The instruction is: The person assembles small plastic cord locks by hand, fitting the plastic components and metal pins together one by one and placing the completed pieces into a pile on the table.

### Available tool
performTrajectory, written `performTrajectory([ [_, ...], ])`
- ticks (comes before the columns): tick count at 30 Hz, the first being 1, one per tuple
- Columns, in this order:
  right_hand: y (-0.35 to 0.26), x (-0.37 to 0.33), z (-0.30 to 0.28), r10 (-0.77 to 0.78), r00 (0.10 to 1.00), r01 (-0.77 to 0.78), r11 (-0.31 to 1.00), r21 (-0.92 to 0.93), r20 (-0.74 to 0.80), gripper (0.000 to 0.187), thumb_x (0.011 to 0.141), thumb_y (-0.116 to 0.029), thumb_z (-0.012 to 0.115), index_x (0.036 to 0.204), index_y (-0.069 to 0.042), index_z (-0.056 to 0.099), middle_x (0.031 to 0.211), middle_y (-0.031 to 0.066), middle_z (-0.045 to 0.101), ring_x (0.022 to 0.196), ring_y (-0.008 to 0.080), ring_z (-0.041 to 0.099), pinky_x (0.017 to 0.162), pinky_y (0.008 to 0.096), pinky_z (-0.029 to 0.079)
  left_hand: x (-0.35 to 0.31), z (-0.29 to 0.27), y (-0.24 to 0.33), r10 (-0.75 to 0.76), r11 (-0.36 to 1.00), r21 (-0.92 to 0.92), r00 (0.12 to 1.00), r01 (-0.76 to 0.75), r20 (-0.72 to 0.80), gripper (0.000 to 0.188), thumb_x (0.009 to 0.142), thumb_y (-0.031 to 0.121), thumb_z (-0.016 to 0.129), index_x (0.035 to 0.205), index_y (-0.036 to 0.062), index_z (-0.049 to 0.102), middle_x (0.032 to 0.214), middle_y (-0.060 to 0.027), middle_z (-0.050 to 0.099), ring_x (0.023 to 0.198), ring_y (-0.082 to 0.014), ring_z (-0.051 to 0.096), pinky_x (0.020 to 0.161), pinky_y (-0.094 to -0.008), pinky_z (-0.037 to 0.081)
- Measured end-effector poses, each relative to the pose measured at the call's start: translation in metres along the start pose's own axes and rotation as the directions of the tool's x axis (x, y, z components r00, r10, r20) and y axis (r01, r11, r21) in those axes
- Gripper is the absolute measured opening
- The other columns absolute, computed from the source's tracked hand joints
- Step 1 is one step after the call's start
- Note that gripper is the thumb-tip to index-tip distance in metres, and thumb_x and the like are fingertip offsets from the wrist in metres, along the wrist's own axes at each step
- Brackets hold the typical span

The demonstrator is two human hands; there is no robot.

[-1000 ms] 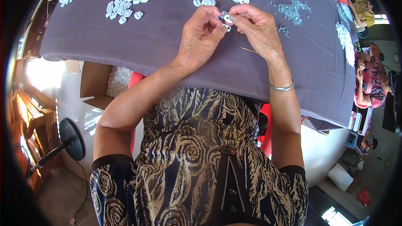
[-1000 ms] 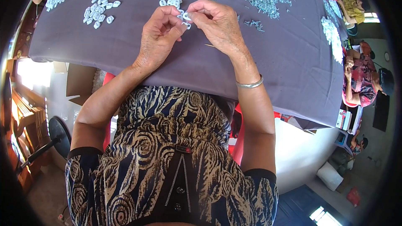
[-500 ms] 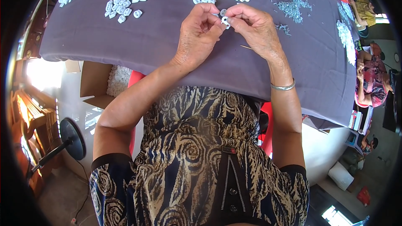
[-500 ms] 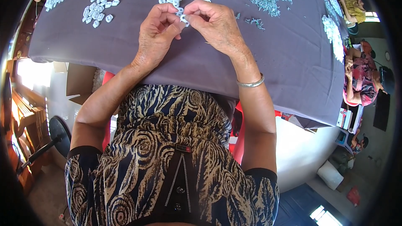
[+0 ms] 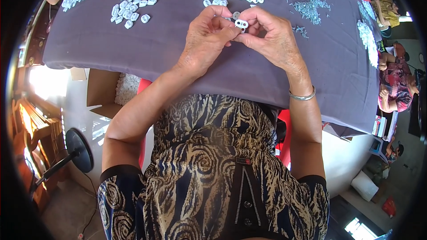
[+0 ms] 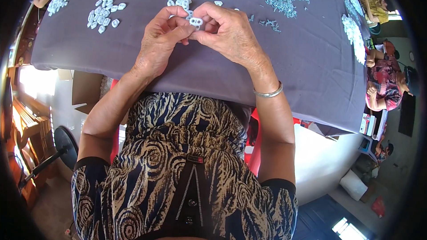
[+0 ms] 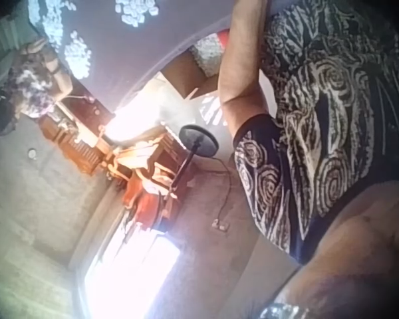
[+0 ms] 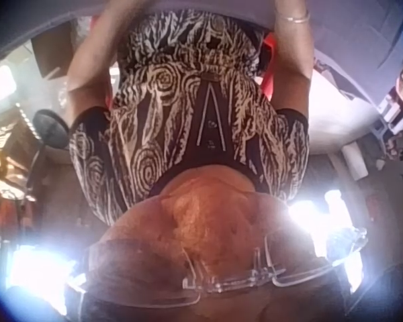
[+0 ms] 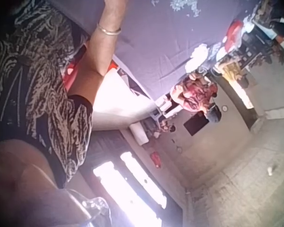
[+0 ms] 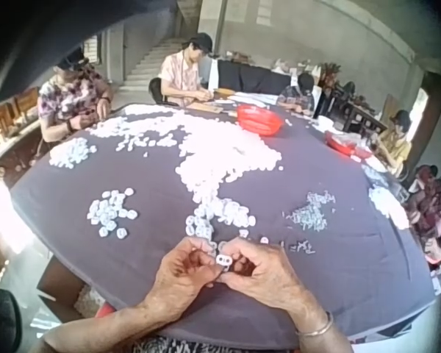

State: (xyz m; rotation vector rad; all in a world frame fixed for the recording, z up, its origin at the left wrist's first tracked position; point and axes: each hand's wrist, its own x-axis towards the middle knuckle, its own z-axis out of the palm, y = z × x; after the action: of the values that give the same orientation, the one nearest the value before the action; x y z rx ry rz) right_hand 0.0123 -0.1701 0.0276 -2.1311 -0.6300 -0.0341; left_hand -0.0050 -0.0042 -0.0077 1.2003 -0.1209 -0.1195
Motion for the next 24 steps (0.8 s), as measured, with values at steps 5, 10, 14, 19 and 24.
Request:
performTrajectory([
  [5,0.004,0.0,0.003,-0.075,0.996,0.077,0.995,0.058,-0.046,0.025,0.069,0.003,0.071,0.091,-0.004,0.063,0.073,-0.0037,0.058,0.061,0.0034,0.05,0.055,0.0194,0.044,0.001,-0.007,0.004,-0.002,1.0,0.028,0.998,0.0,0.07,0.021,0.083,0.006,0.063,0.101,0.0064,0.055,0.077,-0.0009,0.061,0.071,-0.0062,0.055,0.059,-0.0218,0.043],
  [10,0.004,0.001,0.004,-0.188,0.978,0.189,0.982,0.004,-0.086,0.026,0.068,0.005,0.07,0.091,-0.004,0.062,0.078,-0.0018,0.06,0.06,0.0053,0.053,0.055,0.0211,0.044,0.003,-0.007,0.015,-0.01,0.999,0.046,0.998,0.007,0.059,0.023,0.083,0.009,0.065,0.104,0.0067,0.055,0.076,-0.0003,0.061,0.07,-0.0063,0.054,0.06,-0.0221,0.043],
  [14,0.004,0.002,0.007,-0.198,0.978,0.195,0.98,-0.042,-0.071,0.026,0.068,0.004,0.07,0.091,-0.004,0.062,0.077,-0.0005,0.058,0.06,0.0064,0.053,0.054,0.022,0.044,0.007,-0.013,0.006,0.054,0.981,0.179,0.993,-0.072,0.107,0.02,0.088,0.011,0.061,0.107,0.0054,0.055,0.079,0.0001,0.06,0.07,-0.0067,0.051,0.064,-0.0215,0.042],
  [19,0.0,0.0,0.013,-0.2,0.975,0.187,0.973,-0.133,-0.092,0.026,0.068,0.0,0.071,0.092,-0.006,0.061,0.074,0.0002,0.055,0.058,0.0076,0.052,0.053,0.0229,0.044,0.006,-0.013,0.001,0.061,0.979,0.19,0.993,-0.078,0.097,0.02,0.089,0.011,0.059,0.107,0.0046,0.054,0.076,-0.0001,0.059,0.068,-0.0064,0.05,0.064,-0.0214,0.043],
  [24,0.003,-0.001,0.015,-0.284,0.958,0.256,0.914,-0.314,-0.044,0.032,0.069,-0.008,0.073,0.099,-0.007,0.059,0.076,0.0019,0.054,0.058,0.0131,0.053,0.053,0.0268,0.046,0.005,-0.012,0.001,0.019,0.988,0.15,0.996,-0.032,0.09,0.019,0.089,0.009,0.058,0.107,0.0039,0.052,0.074,-0.0001,0.057,0.067,-0.0066,0.051,0.064,-0.0221,0.043],
])
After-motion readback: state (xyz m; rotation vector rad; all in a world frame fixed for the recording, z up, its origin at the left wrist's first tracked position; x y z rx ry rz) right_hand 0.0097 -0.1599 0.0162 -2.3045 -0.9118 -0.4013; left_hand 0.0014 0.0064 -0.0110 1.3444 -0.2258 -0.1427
